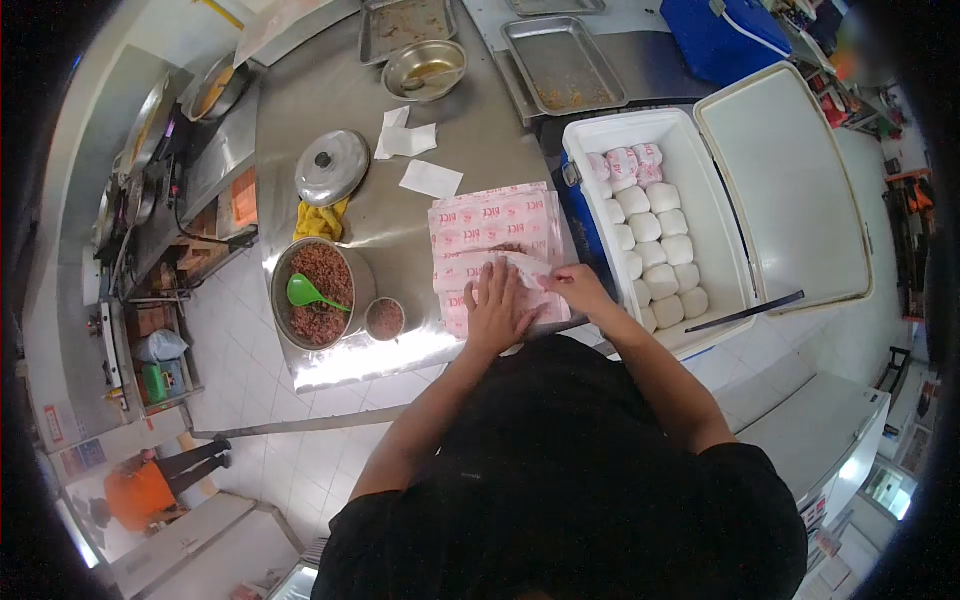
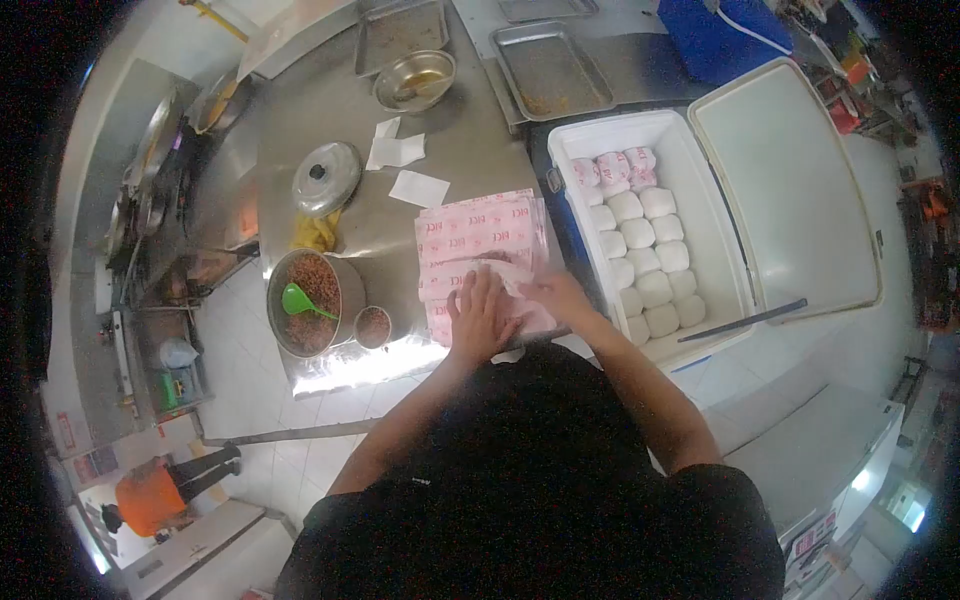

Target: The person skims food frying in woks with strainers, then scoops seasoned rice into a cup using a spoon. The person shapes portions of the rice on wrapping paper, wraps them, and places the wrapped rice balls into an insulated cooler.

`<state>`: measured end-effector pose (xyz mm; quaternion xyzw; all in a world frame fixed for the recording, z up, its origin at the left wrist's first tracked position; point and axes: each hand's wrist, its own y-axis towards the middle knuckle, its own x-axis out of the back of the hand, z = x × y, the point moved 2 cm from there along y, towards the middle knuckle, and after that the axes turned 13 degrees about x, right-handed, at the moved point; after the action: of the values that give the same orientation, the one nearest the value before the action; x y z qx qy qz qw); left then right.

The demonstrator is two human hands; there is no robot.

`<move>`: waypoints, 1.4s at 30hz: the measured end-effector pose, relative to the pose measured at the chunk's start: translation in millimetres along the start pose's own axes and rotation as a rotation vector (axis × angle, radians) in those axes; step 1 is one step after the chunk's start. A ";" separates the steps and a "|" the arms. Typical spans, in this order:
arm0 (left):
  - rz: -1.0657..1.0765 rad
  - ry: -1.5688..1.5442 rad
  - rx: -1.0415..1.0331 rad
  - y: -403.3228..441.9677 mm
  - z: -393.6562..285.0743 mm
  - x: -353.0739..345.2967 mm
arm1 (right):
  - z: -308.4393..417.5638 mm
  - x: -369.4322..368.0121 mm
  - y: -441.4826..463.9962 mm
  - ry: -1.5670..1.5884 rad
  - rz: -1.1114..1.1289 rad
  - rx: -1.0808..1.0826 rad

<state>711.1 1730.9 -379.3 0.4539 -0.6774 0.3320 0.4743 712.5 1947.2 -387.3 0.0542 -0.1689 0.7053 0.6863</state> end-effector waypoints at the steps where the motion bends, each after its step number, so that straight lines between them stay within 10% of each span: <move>1: -0.002 -0.017 0.000 0.2 1.0 -1.3 | 9.3 3.6 8.8 0.045 0.013 -0.086; 4: -0.046 -0.117 -0.009 4.0 -3.0 -4.5 | 24.4 10.4 64.6 -0.083 -0.067 -0.269; 8: -0.019 -0.057 0.018 9.3 -14.5 -1.8 | -11.0 -1.9 167.2 -0.602 -0.241 0.310; 14: -0.050 -0.021 0.091 13.4 -19.9 -6.2 | 62.2 2.8 184.8 -0.982 0.899 0.272; 24: 0.192 0.082 0.252 20.9 -12.2 -13.2 | 44.8 -60.9 50.7 -0.865 0.190 0.951; 28: 0.324 0.100 0.268 18.1 -8.7 -2.3 | 55.6 -64.0 39.1 -0.888 0.100 0.849; 34: -0.211 -0.211 -0.174 -21.7 32.3 31.3 | 62.5 -51.3 12.1 -0.844 0.066 0.778; 42: -0.240 -0.137 -0.183 3.5 66.0 11.5 | -25.3 -73.8 -0.4 -0.685 -0.252 0.722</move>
<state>683.7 1670.6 -390.3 0.5078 -0.6767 0.1780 0.5026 720.6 1885.0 -433.7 0.5357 -0.1220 0.5724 0.6087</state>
